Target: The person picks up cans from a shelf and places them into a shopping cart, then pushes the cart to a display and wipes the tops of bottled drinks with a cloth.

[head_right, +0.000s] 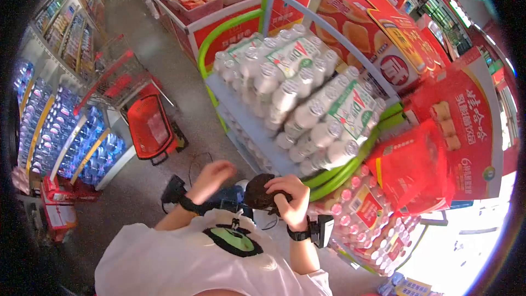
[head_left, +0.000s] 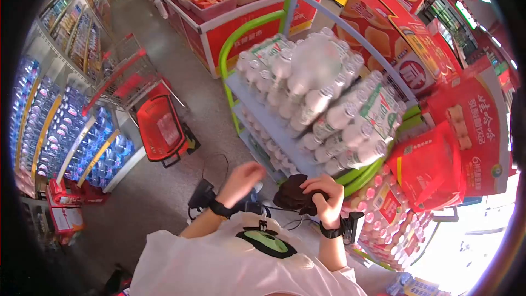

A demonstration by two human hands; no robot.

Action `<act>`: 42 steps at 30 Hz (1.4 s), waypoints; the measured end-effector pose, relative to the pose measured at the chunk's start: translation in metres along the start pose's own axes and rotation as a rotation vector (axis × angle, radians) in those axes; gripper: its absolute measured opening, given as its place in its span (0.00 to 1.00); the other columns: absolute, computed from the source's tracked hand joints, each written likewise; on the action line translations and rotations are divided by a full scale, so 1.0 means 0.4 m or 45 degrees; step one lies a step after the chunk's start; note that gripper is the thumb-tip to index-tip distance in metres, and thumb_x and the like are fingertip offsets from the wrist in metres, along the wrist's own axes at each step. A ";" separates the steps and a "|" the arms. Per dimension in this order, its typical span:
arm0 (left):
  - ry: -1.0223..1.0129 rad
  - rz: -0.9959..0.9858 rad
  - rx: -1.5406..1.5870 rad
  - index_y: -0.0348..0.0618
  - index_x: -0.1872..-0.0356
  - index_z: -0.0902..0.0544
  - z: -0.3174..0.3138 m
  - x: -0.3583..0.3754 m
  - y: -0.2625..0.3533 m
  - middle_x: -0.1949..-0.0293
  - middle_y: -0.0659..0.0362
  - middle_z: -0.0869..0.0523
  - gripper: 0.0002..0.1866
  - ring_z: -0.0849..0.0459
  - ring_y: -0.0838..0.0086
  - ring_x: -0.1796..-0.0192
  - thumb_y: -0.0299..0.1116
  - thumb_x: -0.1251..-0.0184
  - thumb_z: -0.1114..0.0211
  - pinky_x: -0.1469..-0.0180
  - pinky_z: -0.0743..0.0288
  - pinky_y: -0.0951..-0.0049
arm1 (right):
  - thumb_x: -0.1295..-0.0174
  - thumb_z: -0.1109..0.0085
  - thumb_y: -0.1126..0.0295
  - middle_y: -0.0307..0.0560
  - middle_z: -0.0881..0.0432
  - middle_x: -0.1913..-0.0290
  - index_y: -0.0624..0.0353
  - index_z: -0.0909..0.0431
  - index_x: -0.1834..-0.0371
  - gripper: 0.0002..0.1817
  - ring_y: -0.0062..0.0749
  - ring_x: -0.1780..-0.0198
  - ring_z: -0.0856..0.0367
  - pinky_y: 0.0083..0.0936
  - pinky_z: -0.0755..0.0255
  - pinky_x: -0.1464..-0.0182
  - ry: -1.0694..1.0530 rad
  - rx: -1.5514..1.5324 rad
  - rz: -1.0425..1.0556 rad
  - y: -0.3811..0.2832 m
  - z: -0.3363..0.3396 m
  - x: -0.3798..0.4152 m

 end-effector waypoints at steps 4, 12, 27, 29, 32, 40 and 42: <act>-0.164 0.003 0.114 0.34 0.56 0.24 0.058 0.013 -0.046 0.62 0.60 0.20 0.12 0.24 0.79 0.58 0.31 0.36 0.45 0.54 0.31 0.78 | 0.66 0.54 0.79 0.48 0.19 0.73 0.65 0.23 0.82 0.08 0.36 0.70 0.24 0.27 0.32 0.62 -0.097 -0.007 0.023 0.006 -0.172 -0.072; -0.027 0.014 0.096 0.35 0.55 0.25 0.516 -0.016 -0.099 0.61 0.59 0.20 0.13 0.24 0.78 0.57 0.32 0.36 0.45 0.54 0.31 0.78 | 0.65 0.51 0.80 0.46 0.19 0.73 0.64 0.23 0.81 0.07 0.37 0.70 0.24 0.27 0.30 0.64 -0.258 0.057 0.096 -0.037 -0.603 -0.274; 1.546 -0.526 -0.720 0.37 0.62 0.23 1.709 -0.068 -0.009 0.61 0.51 0.21 0.10 0.24 0.59 0.55 0.26 0.47 0.43 0.48 0.35 0.64 | 0.56 0.46 0.67 0.54 0.24 0.77 0.63 0.22 0.77 0.10 0.47 0.71 0.25 0.34 0.32 0.67 -0.609 0.127 0.118 0.062 -1.365 -0.836; 1.606 -0.492 -0.873 0.38 0.63 0.23 1.810 -0.107 -0.003 0.62 0.51 0.21 0.09 0.25 0.58 0.54 0.28 0.46 0.43 0.48 0.36 0.63 | 0.54 0.45 0.65 0.54 0.24 0.78 0.63 0.22 0.76 0.11 0.47 0.73 0.24 0.33 0.31 0.68 -0.660 0.137 0.108 0.108 -1.467 -0.935; 1.552 -0.277 -1.183 0.39 0.68 0.21 1.976 -0.220 -0.041 0.65 0.51 0.20 0.08 0.24 0.56 0.57 0.32 0.45 0.43 0.50 0.35 0.60 | 0.51 0.44 0.59 0.55 0.23 0.77 0.61 0.22 0.72 0.15 0.46 0.73 0.22 0.32 0.30 0.69 -0.678 0.205 0.059 0.166 -1.616 -1.088; 1.080 0.254 -1.229 0.37 0.82 0.20 2.077 -0.359 -0.175 0.79 0.44 0.21 0.23 0.22 0.49 0.73 0.43 0.38 0.54 0.67 0.29 0.53 | 0.50 0.44 0.50 0.56 0.20 0.75 0.62 0.22 0.65 0.24 0.45 0.70 0.19 0.34 0.27 0.66 -0.539 0.562 -0.267 0.323 -1.862 -1.346; 1.034 0.152 -1.283 0.38 0.83 0.20 2.089 -0.381 -0.181 0.79 0.45 0.21 0.22 0.21 0.50 0.74 0.42 0.38 0.54 0.67 0.28 0.54 | 0.51 0.44 0.49 0.57 0.20 0.74 0.62 0.22 0.65 0.25 0.49 0.69 0.20 0.37 0.27 0.65 -0.664 0.759 -0.228 0.276 -1.873 -1.372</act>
Point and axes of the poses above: each hand's wrist, its own x-axis away from the middle knuckle, its own z-axis out of the back of the hand, y = z × x, the point moved 8 cm from there along -x, towards the middle knuckle
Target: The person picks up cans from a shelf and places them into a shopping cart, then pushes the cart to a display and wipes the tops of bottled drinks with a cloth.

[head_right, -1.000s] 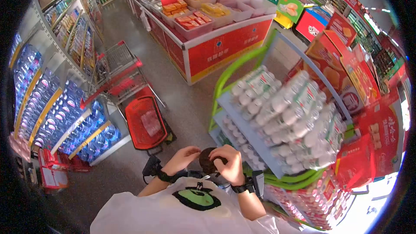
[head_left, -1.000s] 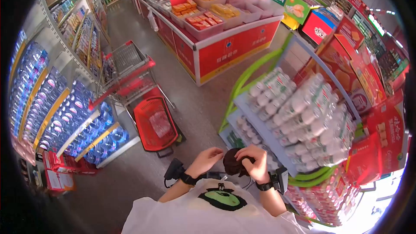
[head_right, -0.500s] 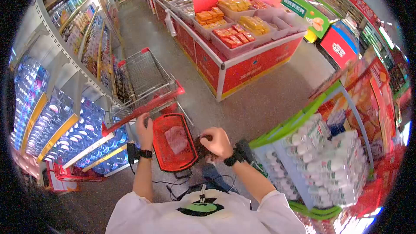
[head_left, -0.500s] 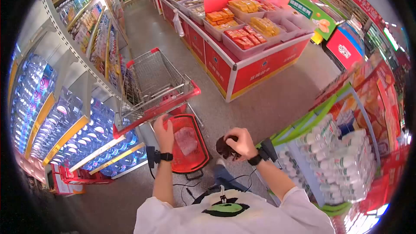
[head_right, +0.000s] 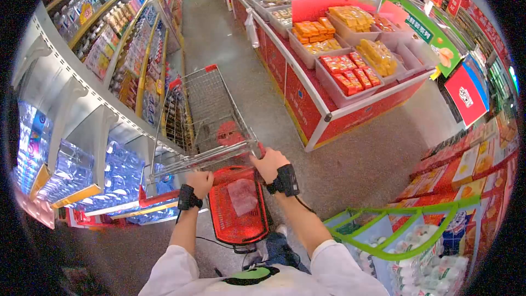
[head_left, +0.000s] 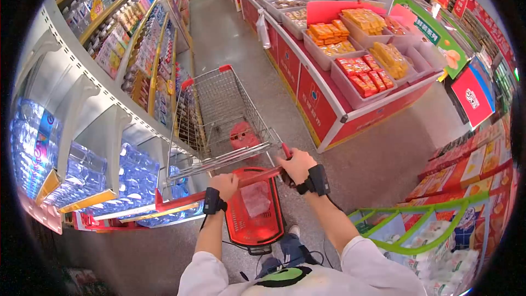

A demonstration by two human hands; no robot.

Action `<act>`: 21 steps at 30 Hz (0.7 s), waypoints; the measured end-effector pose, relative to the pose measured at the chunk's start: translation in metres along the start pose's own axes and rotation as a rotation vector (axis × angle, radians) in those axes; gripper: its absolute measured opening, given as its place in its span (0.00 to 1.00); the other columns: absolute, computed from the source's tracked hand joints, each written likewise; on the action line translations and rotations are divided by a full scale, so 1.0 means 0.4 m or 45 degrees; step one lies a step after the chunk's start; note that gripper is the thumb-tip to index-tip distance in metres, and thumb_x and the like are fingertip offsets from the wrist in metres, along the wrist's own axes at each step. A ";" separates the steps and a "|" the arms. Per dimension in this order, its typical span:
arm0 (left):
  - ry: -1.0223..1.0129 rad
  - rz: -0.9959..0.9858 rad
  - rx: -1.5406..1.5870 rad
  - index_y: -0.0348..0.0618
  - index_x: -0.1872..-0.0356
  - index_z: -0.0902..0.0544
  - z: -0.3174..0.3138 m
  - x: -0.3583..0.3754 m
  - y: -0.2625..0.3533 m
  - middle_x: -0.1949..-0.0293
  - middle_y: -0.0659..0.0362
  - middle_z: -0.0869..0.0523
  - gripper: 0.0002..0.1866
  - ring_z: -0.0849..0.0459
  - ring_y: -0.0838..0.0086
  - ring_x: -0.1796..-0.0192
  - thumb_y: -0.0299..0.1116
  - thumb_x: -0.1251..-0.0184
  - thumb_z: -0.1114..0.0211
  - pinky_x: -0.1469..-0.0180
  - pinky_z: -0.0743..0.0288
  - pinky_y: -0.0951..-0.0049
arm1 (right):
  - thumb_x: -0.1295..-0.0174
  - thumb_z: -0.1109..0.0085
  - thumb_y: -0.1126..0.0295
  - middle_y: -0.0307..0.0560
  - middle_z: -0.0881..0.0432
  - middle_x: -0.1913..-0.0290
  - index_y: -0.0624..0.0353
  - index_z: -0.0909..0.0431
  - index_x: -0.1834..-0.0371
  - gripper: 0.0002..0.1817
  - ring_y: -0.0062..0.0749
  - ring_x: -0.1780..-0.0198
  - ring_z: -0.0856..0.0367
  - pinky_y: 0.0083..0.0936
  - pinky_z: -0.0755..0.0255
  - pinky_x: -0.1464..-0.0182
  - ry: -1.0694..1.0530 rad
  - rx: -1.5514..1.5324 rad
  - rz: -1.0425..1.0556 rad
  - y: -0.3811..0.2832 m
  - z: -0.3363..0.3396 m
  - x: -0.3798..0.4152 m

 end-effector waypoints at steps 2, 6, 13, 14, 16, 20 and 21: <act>0.004 -0.110 -0.032 0.39 0.83 0.20 -0.022 -0.021 0.007 0.79 0.45 0.20 0.21 0.21 0.50 0.75 0.40 0.39 0.55 0.68 0.28 0.54 | 0.52 0.46 0.47 0.60 0.20 0.73 0.63 0.21 0.69 0.26 0.52 0.67 0.20 0.40 0.28 0.63 -0.040 0.199 -0.075 0.025 -0.047 -0.042; -0.048 -0.136 -0.088 0.39 0.84 0.21 -0.030 -0.087 0.041 0.80 0.48 0.20 0.20 0.20 0.54 0.76 0.38 0.39 0.54 0.70 0.27 0.55 | 0.52 0.49 0.45 0.64 0.22 0.72 0.66 0.21 0.75 0.28 0.54 0.66 0.21 0.40 0.28 0.63 -0.040 0.181 -0.150 0.077 -0.035 -0.103; 0.123 -0.279 -0.071 0.40 0.88 0.23 -0.055 -0.135 0.084 0.84 0.50 0.21 0.20 0.21 0.56 0.80 0.36 0.39 0.54 0.74 0.28 0.58 | 0.47 0.54 0.48 0.66 0.23 0.71 0.68 0.22 0.72 0.28 0.57 0.64 0.22 0.42 0.29 0.60 -0.015 0.181 -0.206 0.099 0.010 -0.144; 0.124 -0.301 -0.068 0.40 0.88 0.23 -0.061 -0.140 0.091 0.84 0.50 0.21 0.20 0.21 0.56 0.80 0.36 0.40 0.54 0.75 0.28 0.58 | 0.47 0.55 0.48 0.67 0.23 0.70 0.68 0.22 0.72 0.28 0.57 0.64 0.22 0.42 0.29 0.60 0.007 0.179 -0.226 0.101 0.018 -0.140; 0.089 -0.326 -0.068 0.40 0.88 0.24 -0.065 -0.151 0.107 0.84 0.50 0.21 0.20 0.22 0.56 0.81 0.36 0.40 0.54 0.75 0.28 0.58 | 0.46 0.55 0.48 0.67 0.23 0.70 0.69 0.22 0.72 0.28 0.57 0.63 0.22 0.43 0.29 0.60 0.055 0.176 -0.273 0.112 0.037 -0.125; 0.108 -0.309 -0.017 0.40 0.88 0.23 -0.067 -0.177 0.145 0.84 0.50 0.21 0.20 0.22 0.55 0.81 0.37 0.40 0.53 0.75 0.28 0.58 | 0.44 0.57 0.48 0.67 0.23 0.71 0.68 0.21 0.73 0.29 0.57 0.64 0.22 0.44 0.29 0.59 0.141 0.233 -0.304 0.145 0.056 -0.123; 0.103 -0.309 -0.022 0.40 0.87 0.22 -0.073 -0.185 0.146 0.84 0.49 0.21 0.20 0.22 0.55 0.81 0.37 0.41 0.53 0.74 0.27 0.58 | 0.44 0.58 0.48 0.67 0.23 0.71 0.68 0.21 0.73 0.29 0.58 0.64 0.22 0.44 0.29 0.59 0.152 0.198 -0.291 0.153 0.061 -0.124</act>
Point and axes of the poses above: each hand's wrist, its own x-axis away from the middle knuckle, its own z-axis out of the back of the hand, y = z × x, the point moved 8 cm from there along -x, towards the middle knuckle
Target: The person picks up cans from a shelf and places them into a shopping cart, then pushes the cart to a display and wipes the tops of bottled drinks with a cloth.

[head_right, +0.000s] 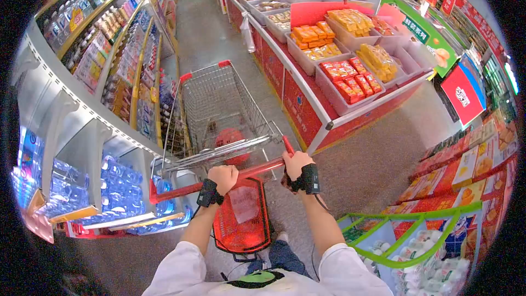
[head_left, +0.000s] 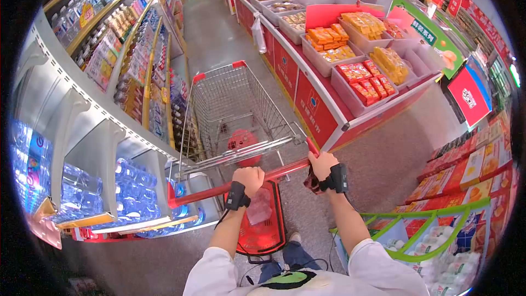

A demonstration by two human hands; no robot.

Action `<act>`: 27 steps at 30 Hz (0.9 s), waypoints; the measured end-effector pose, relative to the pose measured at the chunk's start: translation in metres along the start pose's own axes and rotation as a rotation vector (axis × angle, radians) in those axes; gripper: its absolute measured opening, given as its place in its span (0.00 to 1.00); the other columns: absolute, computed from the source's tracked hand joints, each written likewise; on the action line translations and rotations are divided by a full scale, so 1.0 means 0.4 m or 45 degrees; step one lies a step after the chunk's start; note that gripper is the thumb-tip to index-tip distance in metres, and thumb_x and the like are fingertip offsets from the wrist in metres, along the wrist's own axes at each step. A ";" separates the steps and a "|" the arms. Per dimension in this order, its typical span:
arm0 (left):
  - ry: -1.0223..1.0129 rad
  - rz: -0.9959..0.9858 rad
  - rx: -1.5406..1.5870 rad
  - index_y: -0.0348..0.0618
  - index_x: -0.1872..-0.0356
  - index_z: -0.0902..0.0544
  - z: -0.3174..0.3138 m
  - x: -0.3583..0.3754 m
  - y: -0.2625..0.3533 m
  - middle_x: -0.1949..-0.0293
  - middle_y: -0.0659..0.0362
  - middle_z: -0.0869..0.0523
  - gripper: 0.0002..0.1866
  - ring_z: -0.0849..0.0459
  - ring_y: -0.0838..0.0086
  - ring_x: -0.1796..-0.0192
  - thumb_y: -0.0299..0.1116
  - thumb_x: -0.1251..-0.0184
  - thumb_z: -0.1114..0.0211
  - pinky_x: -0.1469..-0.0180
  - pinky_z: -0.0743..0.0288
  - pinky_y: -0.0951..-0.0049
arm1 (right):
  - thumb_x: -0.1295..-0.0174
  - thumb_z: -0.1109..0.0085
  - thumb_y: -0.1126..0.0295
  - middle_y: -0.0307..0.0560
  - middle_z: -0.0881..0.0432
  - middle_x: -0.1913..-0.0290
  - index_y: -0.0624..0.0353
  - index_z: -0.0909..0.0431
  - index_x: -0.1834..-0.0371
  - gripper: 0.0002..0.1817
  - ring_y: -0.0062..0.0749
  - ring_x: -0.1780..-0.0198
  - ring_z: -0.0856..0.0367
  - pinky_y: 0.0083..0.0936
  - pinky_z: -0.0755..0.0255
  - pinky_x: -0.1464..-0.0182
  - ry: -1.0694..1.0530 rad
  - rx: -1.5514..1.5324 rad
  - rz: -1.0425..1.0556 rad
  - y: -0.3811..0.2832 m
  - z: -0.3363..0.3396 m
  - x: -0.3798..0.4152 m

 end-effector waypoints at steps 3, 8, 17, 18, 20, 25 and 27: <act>-0.062 0.031 -0.037 0.40 0.86 0.22 -0.017 -0.037 0.015 0.84 0.49 0.21 0.19 0.21 0.54 0.80 0.37 0.42 0.53 0.74 0.27 0.57 | 0.43 0.59 0.48 0.66 0.22 0.71 0.66 0.21 0.73 0.29 0.57 0.64 0.22 0.44 0.29 0.59 0.005 -0.003 0.024 0.036 -0.014 -0.032; 0.013 0.055 0.001 0.41 0.85 0.21 -0.031 -0.098 0.022 0.83 0.49 0.21 0.18 0.21 0.54 0.79 0.39 0.44 0.50 0.74 0.27 0.57 | 0.43 0.59 0.47 0.63 0.22 0.72 0.64 0.21 0.74 0.29 0.56 0.65 0.22 0.42 0.29 0.60 0.028 -0.072 -0.016 0.044 0.034 -0.049; -0.075 0.187 -0.013 0.39 0.80 0.18 -0.082 -0.244 0.037 0.78 0.46 0.19 0.19 0.19 0.53 0.74 0.42 0.45 0.51 0.69 0.26 0.57 | 0.41 0.57 0.50 0.62 0.22 0.74 0.64 0.20 0.75 0.26 0.54 0.69 0.21 0.43 0.28 0.65 0.181 -0.012 0.053 0.083 0.061 -0.187; -0.111 0.223 -0.036 0.39 0.79 0.18 -0.106 -0.267 0.032 0.78 0.45 0.19 0.19 0.19 0.53 0.73 0.43 0.45 0.51 0.68 0.26 0.58 | 0.41 0.56 0.48 0.65 0.23 0.76 0.66 0.21 0.76 0.28 0.56 0.70 0.21 0.44 0.29 0.67 0.251 -0.001 0.173 0.079 0.072 -0.204; -0.124 0.303 0.003 0.38 0.77 0.17 -0.125 -0.297 0.030 0.75 0.43 0.19 0.21 0.18 0.52 0.70 0.45 0.46 0.51 0.65 0.25 0.58 | 0.41 0.56 0.48 0.67 0.25 0.79 0.68 0.22 0.78 0.30 0.58 0.71 0.22 0.45 0.30 0.69 0.254 -0.104 0.176 0.091 0.084 -0.244; -0.136 0.276 0.089 0.39 0.75 0.18 -0.113 -0.348 0.077 0.74 0.45 0.19 0.22 0.19 0.51 0.68 0.46 0.42 0.54 0.62 0.26 0.58 | 0.42 0.56 0.46 0.68 0.24 0.75 0.69 0.22 0.77 0.30 0.59 0.68 0.22 0.45 0.31 0.67 0.295 -0.022 0.211 0.109 0.097 -0.319; -0.126 0.297 0.106 0.39 0.75 0.19 -0.142 -0.361 0.063 0.73 0.45 0.19 0.22 0.19 0.51 0.68 0.46 0.42 0.54 0.61 0.26 0.58 | 0.43 0.57 0.46 0.68 0.24 0.75 0.69 0.22 0.76 0.31 0.59 0.68 0.22 0.46 0.31 0.66 0.261 0.048 0.311 0.081 0.123 -0.313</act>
Point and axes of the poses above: each hand's wrist, its own x-axis away from the middle knuckle, its own z-axis out of the back of the hand, y = z × x, the point moved 8 cm from there along -x, towards the middle knuckle
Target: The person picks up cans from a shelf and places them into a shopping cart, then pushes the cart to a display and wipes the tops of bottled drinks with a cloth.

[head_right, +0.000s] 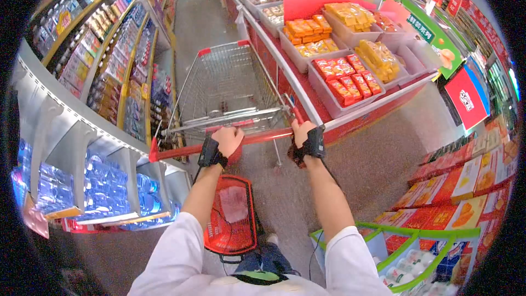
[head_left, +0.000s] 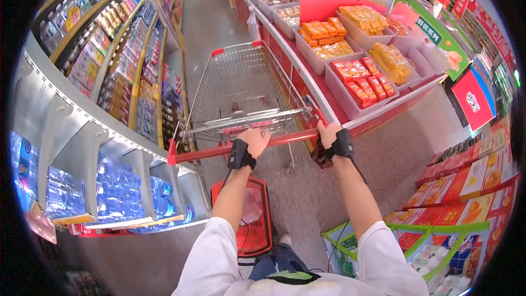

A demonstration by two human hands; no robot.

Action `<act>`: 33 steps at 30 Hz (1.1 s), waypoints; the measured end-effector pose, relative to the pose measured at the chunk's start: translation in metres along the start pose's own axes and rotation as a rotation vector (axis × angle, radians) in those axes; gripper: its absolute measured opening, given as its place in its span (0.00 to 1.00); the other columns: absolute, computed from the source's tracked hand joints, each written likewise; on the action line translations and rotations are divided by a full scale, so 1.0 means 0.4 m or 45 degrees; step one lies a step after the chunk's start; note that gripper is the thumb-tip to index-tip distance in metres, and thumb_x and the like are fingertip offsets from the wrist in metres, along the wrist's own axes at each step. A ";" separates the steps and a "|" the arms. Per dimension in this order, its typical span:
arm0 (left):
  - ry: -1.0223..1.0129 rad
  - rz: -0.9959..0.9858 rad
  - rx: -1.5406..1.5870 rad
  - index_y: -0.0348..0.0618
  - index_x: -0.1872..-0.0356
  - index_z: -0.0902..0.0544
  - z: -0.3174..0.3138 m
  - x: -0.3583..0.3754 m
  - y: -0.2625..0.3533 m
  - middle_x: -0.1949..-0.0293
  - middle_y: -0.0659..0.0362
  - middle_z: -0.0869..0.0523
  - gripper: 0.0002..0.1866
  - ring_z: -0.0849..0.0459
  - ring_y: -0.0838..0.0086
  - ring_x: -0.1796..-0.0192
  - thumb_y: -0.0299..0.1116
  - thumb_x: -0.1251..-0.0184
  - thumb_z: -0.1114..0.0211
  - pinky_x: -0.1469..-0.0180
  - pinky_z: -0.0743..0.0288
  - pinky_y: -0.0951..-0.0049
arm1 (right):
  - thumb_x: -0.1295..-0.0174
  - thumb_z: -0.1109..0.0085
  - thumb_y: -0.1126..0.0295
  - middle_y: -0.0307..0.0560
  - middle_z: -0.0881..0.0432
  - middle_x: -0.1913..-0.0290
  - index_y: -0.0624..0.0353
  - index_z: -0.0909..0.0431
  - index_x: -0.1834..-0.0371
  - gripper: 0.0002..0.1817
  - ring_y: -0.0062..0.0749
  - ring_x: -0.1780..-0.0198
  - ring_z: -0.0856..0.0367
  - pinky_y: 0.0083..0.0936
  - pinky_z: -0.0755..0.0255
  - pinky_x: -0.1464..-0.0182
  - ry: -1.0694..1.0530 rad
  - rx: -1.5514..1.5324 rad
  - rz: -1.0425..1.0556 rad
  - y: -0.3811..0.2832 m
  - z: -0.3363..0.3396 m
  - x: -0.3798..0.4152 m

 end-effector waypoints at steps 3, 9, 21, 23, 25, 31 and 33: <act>0.055 -0.055 0.063 0.38 0.77 0.18 0.005 -0.010 0.012 0.76 0.45 0.19 0.21 0.19 0.52 0.72 0.45 0.43 0.51 0.66 0.25 0.57 | 0.40 0.58 0.53 0.67 0.24 0.74 0.68 0.23 0.74 0.26 0.59 0.69 0.23 0.46 0.31 0.66 -0.038 0.078 -0.046 0.021 -0.026 -0.023; 0.134 -0.054 -0.034 0.39 0.82 0.18 0.011 -0.029 0.025 0.81 0.47 0.20 0.21 0.19 0.55 0.75 0.45 0.44 0.51 0.69 0.25 0.58 | 0.43 0.58 0.47 0.69 0.25 0.73 0.69 0.22 0.74 0.30 0.59 0.66 0.23 0.45 0.30 0.64 -0.036 0.094 -0.266 0.023 -0.012 -0.044; 0.112 -0.040 -0.010 0.41 0.84 0.19 -0.031 -0.221 0.074 0.83 0.51 0.20 0.17 0.20 0.59 0.79 0.40 0.45 0.49 0.71 0.27 0.61 | 0.42 0.58 0.46 0.70 0.24 0.70 0.70 0.23 0.71 0.31 0.61 0.63 0.23 0.47 0.30 0.60 -0.022 0.162 -0.279 0.113 -0.088 -0.310; 0.213 -0.112 0.007 0.42 0.86 0.21 -0.037 -0.272 0.082 0.84 0.52 0.20 0.17 0.21 0.61 0.81 0.39 0.45 0.49 0.72 0.29 0.63 | 0.40 0.60 0.47 0.69 0.23 0.71 0.70 0.25 0.70 0.30 0.61 0.64 0.23 0.47 0.31 0.61 -0.052 0.075 -0.218 0.097 -0.085 -0.372; 0.282 -0.107 0.042 0.41 0.87 0.23 -0.042 -0.334 0.081 0.84 0.51 0.21 0.15 0.22 0.59 0.81 0.36 0.46 0.48 0.74 0.29 0.62 | 0.39 0.60 0.47 0.69 0.24 0.69 0.69 0.25 0.70 0.30 0.61 0.63 0.24 0.47 0.32 0.61 -0.082 0.065 -0.284 0.093 -0.094 -0.437; 0.337 -0.022 0.001 0.40 0.87 0.24 -0.012 -0.487 0.038 0.85 0.52 0.22 0.13 0.22 0.61 0.81 0.35 0.48 0.45 0.73 0.29 0.64 | 0.39 0.60 0.47 0.67 0.23 0.70 0.67 0.26 0.71 0.29 0.60 0.64 0.25 0.47 0.33 0.61 -0.110 0.092 -0.221 0.041 -0.142 -0.605; 0.302 0.009 -0.012 0.40 0.86 0.22 -0.008 -0.547 -0.002 0.84 0.52 0.21 0.14 0.21 0.62 0.80 0.36 0.49 0.46 0.71 0.29 0.64 | 0.39 0.60 0.47 0.66 0.23 0.71 0.66 0.26 0.72 0.28 0.60 0.66 0.24 0.47 0.32 0.63 -0.146 0.087 -0.175 0.012 -0.166 -0.668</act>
Point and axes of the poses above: each hand's wrist, its own x-axis away from the middle knuckle, its own z-axis out of the back of the hand, y = z × x, the point moved 8 cm from there along -x, towards the middle knuckle
